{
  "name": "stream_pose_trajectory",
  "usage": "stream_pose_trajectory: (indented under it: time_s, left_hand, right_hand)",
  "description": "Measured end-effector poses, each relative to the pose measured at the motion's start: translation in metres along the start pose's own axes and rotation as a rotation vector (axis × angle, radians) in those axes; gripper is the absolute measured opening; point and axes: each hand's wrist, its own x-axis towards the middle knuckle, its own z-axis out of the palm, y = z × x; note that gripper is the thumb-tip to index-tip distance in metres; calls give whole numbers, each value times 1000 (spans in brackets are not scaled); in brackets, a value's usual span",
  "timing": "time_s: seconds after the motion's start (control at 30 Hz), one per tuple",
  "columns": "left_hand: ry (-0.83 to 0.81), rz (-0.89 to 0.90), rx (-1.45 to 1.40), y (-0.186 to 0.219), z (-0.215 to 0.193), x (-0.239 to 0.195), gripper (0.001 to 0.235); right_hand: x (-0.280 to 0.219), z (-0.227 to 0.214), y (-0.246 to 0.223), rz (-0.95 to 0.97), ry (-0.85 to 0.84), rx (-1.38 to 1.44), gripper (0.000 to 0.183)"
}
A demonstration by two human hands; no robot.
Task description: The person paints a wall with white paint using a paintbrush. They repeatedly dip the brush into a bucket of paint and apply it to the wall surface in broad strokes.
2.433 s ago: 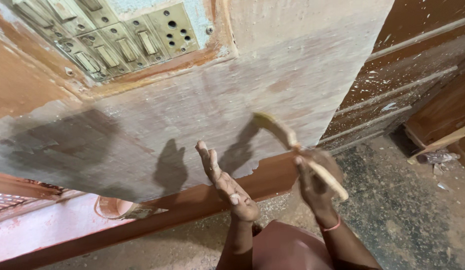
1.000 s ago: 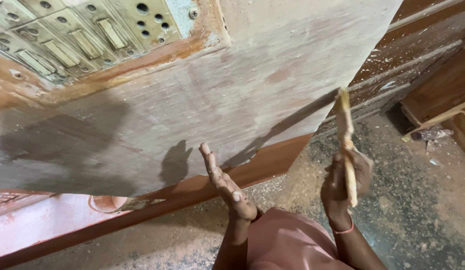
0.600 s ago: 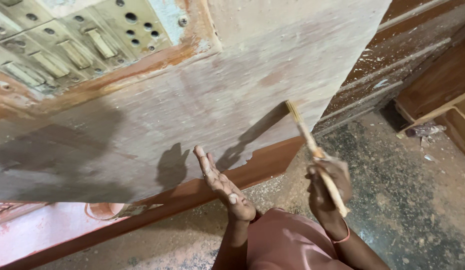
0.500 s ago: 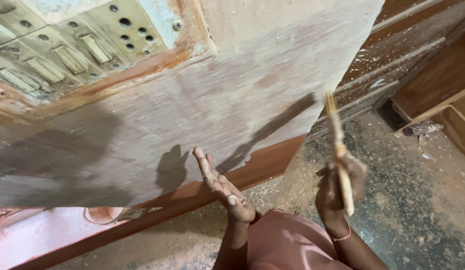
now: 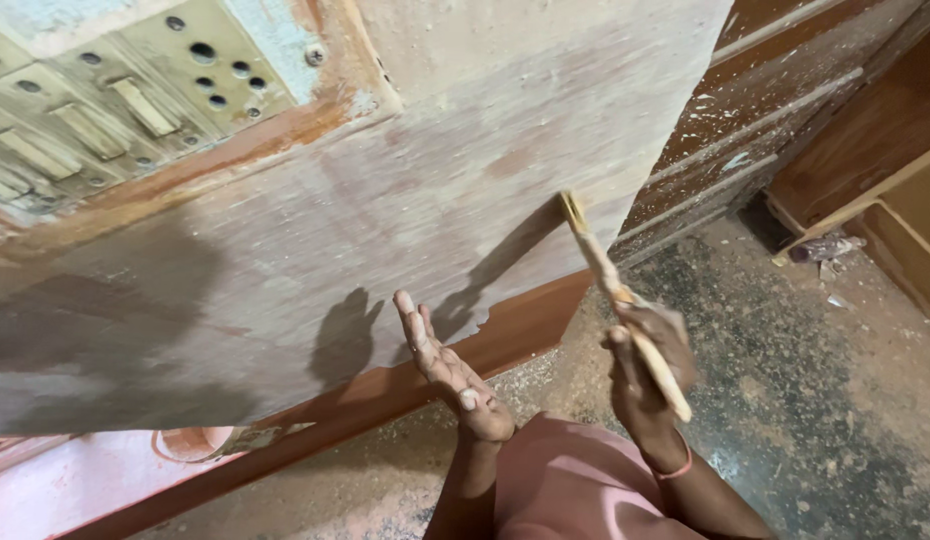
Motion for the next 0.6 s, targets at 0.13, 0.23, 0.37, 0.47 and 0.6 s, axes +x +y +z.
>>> stream_pose_trajectory:
  time_s: [0.13,0.23,0.37,0.47,0.6]
  left_hand:
    - [5,7,-10,-5,-1,-3,75]
    - [3,-5,15,-7,-2,-4,76]
    - [-21,-9,62,-4,-4,-6,73]
    - [-18,-20,85,-2,-7,-9,74]
    - [26,2,114,1,-16,-11,76]
  right_hand:
    - [3,-25,0,-65,118,-221,18]
    - [9,-22,8,72,195,-162,20]
    - [13,3,21,-111,58,-382,12]
    - [-1,12,12,-264,-95,-389,9]
    - [-20,19,-7,-333,-281,-174,10]
